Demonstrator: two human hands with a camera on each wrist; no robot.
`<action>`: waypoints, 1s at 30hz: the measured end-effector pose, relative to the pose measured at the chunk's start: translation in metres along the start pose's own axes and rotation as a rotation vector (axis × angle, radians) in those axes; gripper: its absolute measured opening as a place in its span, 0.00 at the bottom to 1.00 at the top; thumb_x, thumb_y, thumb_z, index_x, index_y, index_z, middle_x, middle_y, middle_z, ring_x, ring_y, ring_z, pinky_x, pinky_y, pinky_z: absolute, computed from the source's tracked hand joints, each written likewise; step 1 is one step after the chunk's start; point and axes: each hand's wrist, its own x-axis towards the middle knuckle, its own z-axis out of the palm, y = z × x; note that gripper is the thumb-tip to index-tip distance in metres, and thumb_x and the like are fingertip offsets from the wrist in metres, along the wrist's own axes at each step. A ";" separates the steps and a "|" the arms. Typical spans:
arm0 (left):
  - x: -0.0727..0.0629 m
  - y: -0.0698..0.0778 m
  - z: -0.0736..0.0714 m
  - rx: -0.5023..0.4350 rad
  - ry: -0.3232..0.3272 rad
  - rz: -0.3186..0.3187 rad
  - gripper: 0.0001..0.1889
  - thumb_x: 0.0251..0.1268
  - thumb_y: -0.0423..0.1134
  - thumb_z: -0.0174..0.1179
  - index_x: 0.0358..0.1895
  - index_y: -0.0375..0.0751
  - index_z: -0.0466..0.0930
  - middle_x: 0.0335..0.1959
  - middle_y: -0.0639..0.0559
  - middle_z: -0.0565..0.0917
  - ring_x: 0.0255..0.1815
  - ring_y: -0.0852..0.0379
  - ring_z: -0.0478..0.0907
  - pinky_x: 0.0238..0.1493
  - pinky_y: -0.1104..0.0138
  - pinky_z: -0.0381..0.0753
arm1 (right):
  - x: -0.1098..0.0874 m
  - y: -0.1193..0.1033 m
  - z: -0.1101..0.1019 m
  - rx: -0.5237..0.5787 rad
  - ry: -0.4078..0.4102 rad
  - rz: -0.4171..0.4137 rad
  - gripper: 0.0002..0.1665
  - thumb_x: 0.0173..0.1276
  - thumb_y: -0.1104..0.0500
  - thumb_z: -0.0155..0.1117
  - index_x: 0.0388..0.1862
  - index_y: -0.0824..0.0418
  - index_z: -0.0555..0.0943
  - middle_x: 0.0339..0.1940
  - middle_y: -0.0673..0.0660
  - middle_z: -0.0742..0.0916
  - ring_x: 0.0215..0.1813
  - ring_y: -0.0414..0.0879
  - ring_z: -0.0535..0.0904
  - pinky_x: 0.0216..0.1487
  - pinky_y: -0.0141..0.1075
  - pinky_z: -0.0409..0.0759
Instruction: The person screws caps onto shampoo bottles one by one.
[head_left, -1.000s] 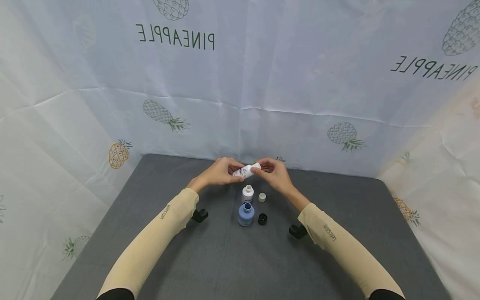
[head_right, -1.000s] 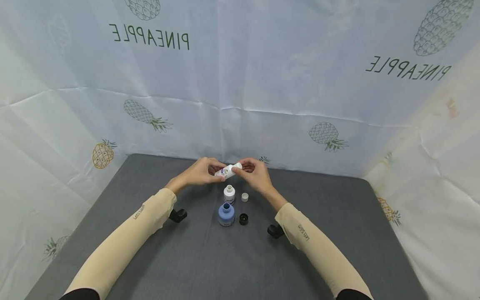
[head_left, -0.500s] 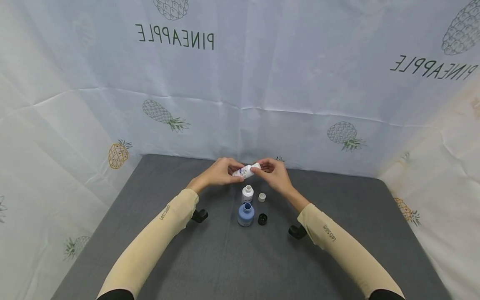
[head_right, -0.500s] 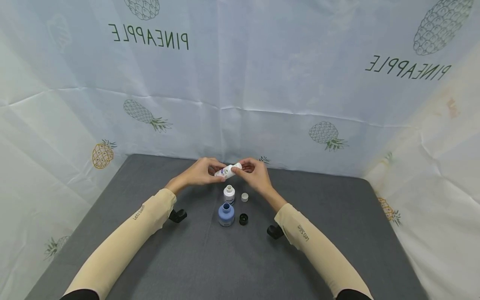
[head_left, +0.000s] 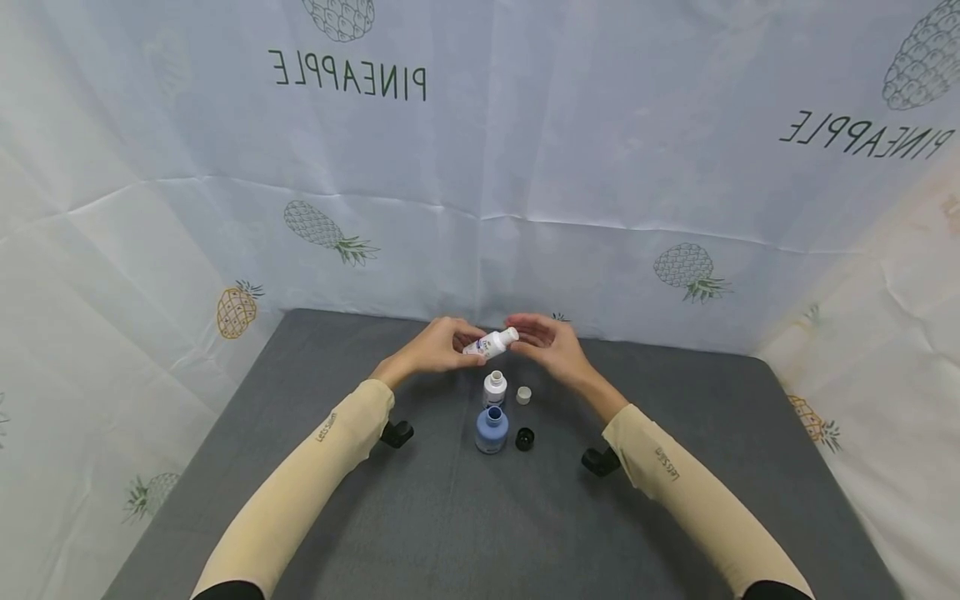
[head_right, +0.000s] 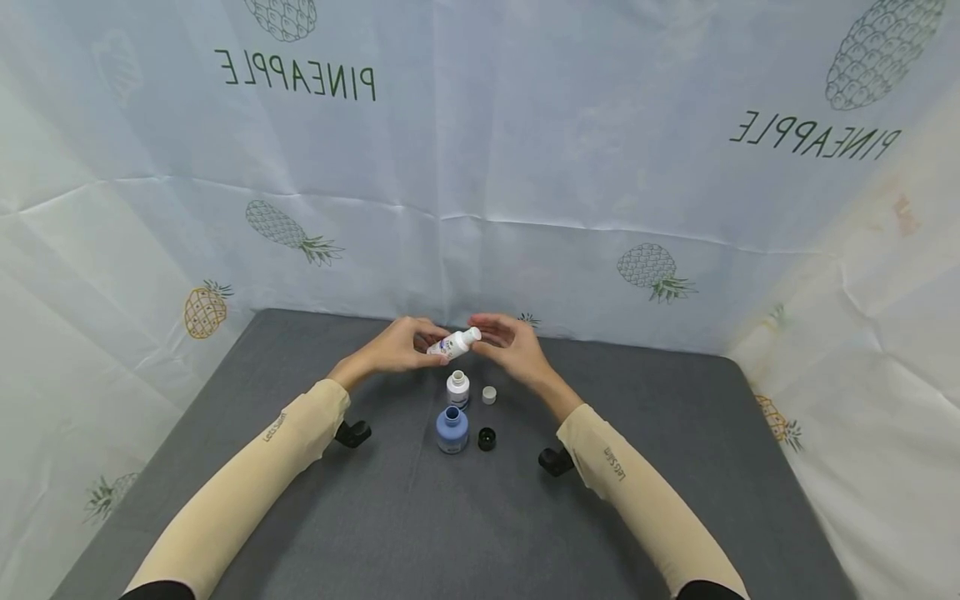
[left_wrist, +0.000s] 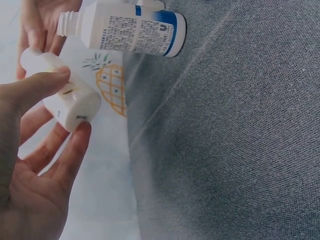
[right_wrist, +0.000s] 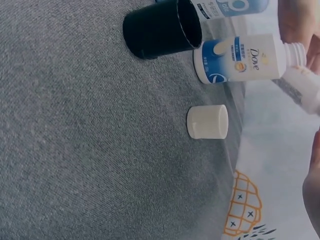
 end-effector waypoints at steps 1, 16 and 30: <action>0.000 0.000 0.000 -0.001 0.000 0.001 0.24 0.68 0.39 0.75 0.64 0.34 0.88 0.52 0.39 0.90 0.48 0.48 0.89 0.54 0.58 0.94 | 0.000 0.000 -0.001 0.001 -0.019 -0.003 0.27 0.74 0.73 0.69 0.71 0.72 0.80 0.72 0.74 0.83 0.67 0.38 0.85 0.71 0.30 0.84; -0.005 0.000 -0.001 -0.016 -0.006 -0.008 0.24 0.68 0.39 0.75 0.65 0.35 0.87 0.52 0.40 0.90 0.48 0.49 0.89 0.55 0.60 0.93 | -0.001 0.002 0.004 -0.083 -0.050 -0.032 0.24 0.77 0.69 0.69 0.70 0.69 0.82 0.70 0.71 0.85 0.66 0.46 0.88 0.67 0.30 0.86; -0.002 0.000 0.001 0.003 -0.004 0.003 0.23 0.68 0.38 0.75 0.64 0.34 0.87 0.52 0.39 0.89 0.47 0.49 0.89 0.53 0.61 0.93 | 0.000 0.004 0.010 -0.158 0.069 0.039 0.21 0.74 0.64 0.74 0.63 0.69 0.85 0.61 0.70 0.90 0.61 0.60 0.89 0.62 0.31 0.89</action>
